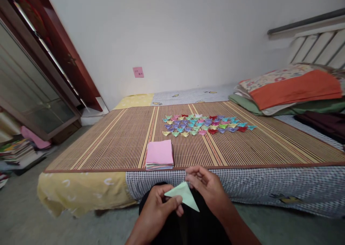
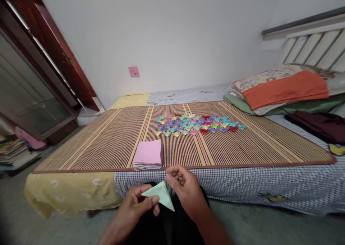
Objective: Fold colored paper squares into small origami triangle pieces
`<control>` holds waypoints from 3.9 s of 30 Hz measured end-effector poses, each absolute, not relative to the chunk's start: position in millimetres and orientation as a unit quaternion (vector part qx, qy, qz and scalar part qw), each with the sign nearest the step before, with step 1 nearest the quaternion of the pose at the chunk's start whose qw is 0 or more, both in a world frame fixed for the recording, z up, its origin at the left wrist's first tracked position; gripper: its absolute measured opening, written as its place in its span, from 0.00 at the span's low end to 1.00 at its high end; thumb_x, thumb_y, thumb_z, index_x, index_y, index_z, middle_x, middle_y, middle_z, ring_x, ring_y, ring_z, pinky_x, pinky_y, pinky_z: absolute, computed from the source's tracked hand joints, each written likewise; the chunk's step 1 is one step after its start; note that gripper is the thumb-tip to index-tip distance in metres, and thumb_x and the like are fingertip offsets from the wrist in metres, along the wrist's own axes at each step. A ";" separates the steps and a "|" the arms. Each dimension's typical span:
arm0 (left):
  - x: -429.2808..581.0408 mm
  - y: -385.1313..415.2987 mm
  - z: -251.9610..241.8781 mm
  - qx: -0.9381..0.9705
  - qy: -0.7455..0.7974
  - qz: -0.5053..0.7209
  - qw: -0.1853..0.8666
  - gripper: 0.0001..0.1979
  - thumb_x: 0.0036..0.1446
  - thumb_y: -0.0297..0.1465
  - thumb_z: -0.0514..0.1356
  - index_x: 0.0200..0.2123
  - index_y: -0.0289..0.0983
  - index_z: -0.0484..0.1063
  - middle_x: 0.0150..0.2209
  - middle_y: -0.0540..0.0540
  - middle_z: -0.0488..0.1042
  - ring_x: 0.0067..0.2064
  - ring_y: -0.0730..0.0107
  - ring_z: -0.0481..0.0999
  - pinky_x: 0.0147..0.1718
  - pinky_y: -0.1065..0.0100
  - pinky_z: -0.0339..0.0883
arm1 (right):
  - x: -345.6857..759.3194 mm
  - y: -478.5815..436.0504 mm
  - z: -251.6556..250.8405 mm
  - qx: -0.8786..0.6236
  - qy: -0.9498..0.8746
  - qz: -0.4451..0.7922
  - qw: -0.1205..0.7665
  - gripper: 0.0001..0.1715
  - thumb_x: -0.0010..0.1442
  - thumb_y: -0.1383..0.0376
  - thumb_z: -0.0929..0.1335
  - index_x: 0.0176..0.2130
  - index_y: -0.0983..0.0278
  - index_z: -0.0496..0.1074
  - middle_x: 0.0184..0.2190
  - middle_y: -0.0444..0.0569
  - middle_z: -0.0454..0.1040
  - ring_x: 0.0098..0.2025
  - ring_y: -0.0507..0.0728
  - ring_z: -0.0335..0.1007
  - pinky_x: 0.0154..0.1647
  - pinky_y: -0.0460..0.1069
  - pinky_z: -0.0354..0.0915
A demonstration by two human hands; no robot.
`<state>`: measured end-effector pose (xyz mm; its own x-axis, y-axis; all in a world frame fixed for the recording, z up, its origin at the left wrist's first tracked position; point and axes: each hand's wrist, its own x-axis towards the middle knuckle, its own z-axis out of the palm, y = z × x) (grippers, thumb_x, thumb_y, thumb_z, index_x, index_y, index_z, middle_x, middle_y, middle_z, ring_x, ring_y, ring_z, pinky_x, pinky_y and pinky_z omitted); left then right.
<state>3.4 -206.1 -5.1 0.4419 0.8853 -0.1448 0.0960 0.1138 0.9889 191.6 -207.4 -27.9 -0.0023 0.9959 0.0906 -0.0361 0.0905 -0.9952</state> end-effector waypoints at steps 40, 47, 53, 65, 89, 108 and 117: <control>31.6 -224.7 -33.8 0.525 0.450 0.466 0.552 0.27 0.67 0.41 0.58 0.64 0.34 0.71 0.32 0.45 0.81 0.25 0.69 0.73 0.26 0.70 0.67 | 157.6 -212.5 -50.1 -0.440 -0.436 0.478 0.623 0.16 0.60 0.54 0.73 0.38 0.61 0.69 0.26 0.40 0.71 0.20 0.50 0.66 0.21 0.46 0.65; 19.1 -220.1 -27.2 0.595 0.477 0.498 0.412 0.24 0.64 0.30 0.59 0.63 0.43 0.74 0.57 0.43 0.80 0.56 0.58 0.79 0.58 0.64 0.68 | 154.3 -225.4 -30.0 -0.455 -0.643 0.165 0.593 0.13 0.56 0.73 0.70 0.42 0.60 0.74 0.33 0.45 0.75 0.33 0.55 0.71 0.36 0.47 0.69; 24.0 -225.3 -36.0 0.641 0.450 0.502 0.366 0.28 0.59 0.25 0.60 0.63 0.43 0.73 0.61 0.41 0.77 0.59 0.53 0.78 0.55 0.62 0.71 | 151.6 -221.8 -33.7 -0.448 -0.654 0.150 0.591 0.18 0.60 0.76 0.65 0.46 0.60 0.75 0.38 0.48 0.79 0.40 0.57 0.75 0.42 0.49 0.71; 36.1 -234.2 -58.4 0.536 0.479 0.587 0.373 0.23 0.64 0.33 0.61 0.60 0.40 0.62 0.45 0.40 0.82 0.46 0.57 0.83 0.48 0.62 0.73 | 157.1 -223.0 -34.3 -0.430 -0.641 0.211 0.599 0.22 0.61 0.75 0.63 0.48 0.59 0.79 0.39 0.49 0.76 0.41 0.57 0.75 0.42 0.48 0.71; 23.5 -227.9 -38.9 0.536 0.479 0.531 0.450 0.11 0.59 0.36 0.66 0.42 0.39 0.84 0.40 0.44 0.85 0.43 0.58 0.82 0.42 0.68 0.75 | 156.5 -228.7 -45.5 -0.439 -0.632 0.112 0.629 0.12 0.63 0.75 0.65 0.43 0.59 0.71 0.37 0.45 0.75 0.39 0.55 0.76 0.41 0.46 0.72; 27.1 -226.1 -29.8 0.337 0.429 0.558 0.625 0.19 0.49 0.36 0.74 0.44 0.36 0.85 0.42 0.40 0.85 0.40 0.62 0.83 0.42 0.70 0.74 | 167.0 -229.4 -54.9 -0.411 -0.703 0.072 0.576 0.27 0.66 0.77 0.62 0.57 0.57 0.75 0.47 0.51 0.72 0.48 0.56 0.74 0.48 0.50 0.73; 27.9 -222.5 -27.9 0.318 0.438 0.555 0.631 0.21 0.37 0.33 0.79 0.39 0.38 0.87 0.38 0.40 0.86 0.42 0.58 0.85 0.43 0.68 0.76 | 169.2 -227.9 -50.2 -0.411 -0.672 0.136 0.601 0.19 0.62 0.75 0.67 0.49 0.58 0.78 0.44 0.49 0.77 0.46 0.56 0.77 0.49 0.48 0.73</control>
<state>27.9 -222.5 -27.9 0.0000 0.9800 -0.1988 -0.4228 0.1801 0.8881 169.2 -227.9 -50.2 0.0597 0.7157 0.6959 0.3881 0.6256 -0.6767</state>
